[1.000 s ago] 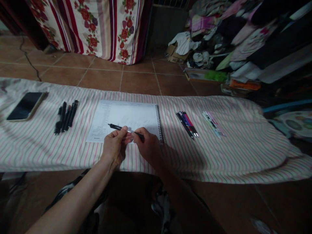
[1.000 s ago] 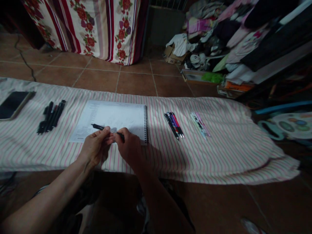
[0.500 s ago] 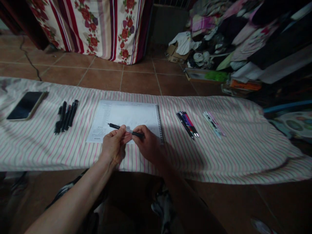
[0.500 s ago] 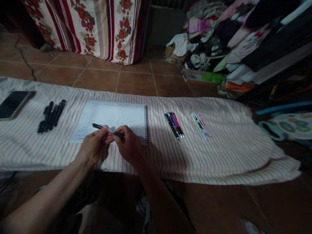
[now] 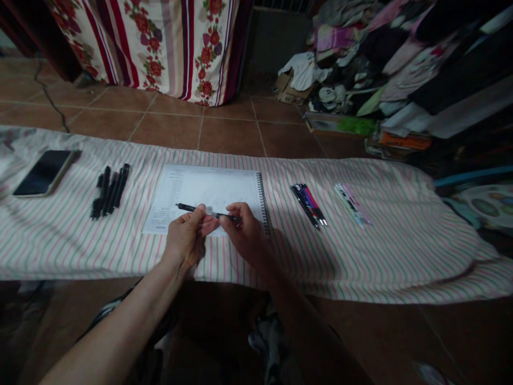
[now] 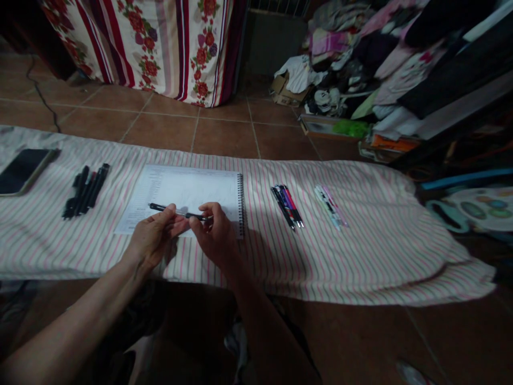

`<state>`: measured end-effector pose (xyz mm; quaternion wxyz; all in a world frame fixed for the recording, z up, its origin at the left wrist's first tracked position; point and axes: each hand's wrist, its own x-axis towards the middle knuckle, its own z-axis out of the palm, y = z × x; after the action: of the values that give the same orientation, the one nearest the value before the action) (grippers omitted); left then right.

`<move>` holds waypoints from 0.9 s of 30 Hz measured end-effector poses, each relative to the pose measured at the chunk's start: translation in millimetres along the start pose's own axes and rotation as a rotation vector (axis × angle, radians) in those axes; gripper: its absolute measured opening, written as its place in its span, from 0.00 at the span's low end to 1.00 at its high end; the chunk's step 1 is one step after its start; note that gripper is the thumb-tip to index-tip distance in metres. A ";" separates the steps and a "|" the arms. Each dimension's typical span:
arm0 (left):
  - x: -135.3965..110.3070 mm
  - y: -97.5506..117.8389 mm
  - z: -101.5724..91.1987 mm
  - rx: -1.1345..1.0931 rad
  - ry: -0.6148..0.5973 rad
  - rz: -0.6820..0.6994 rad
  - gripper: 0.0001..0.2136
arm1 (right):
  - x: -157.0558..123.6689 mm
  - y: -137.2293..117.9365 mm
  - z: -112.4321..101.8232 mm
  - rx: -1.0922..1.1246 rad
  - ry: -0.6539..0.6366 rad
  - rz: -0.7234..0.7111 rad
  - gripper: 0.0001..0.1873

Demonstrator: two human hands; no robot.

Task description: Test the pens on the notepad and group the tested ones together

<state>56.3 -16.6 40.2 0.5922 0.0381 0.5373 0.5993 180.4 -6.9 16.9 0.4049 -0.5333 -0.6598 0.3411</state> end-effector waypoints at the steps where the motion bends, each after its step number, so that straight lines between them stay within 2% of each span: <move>1: 1.3 1.0 -0.8 -0.002 -0.001 0.010 0.12 | 0.6 2.0 -1.2 0.033 0.002 -0.017 0.13; 4: 3.8 2.1 -2.8 -0.004 -0.005 0.023 0.11 | 2.1 6.8 -5.4 0.057 -0.011 -0.124 0.11; 7: 4.1 1.9 -3.1 -0.005 -0.006 0.013 0.11 | 2.5 8.0 -8.0 -0.048 -0.020 -0.283 0.06; 9: 3.5 1.9 -2.1 -0.005 -0.007 0.003 0.11 | 1.9 7.7 -7.9 -0.093 -0.015 -0.337 0.04; 16: 1.0 3.5 1.0 0.014 0.007 -0.008 0.11 | -0.9 7.7 -6.0 -0.168 0.004 -0.367 0.08; 21: 1.1 3.5 -0.3 0.032 0.006 -0.004 0.10 | 0.1 5.3 -7.0 -0.236 -0.016 -0.392 0.02; 27: -0.2 0.2 0.4 0.032 -0.005 0.003 0.11 | -1.2 2.6 -7.0 -0.263 0.006 -0.351 0.05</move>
<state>56.5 -16.5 40.6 0.5922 0.0500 0.5452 0.5912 187.9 -7.5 17.5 0.3873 -0.4594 -0.7801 0.1748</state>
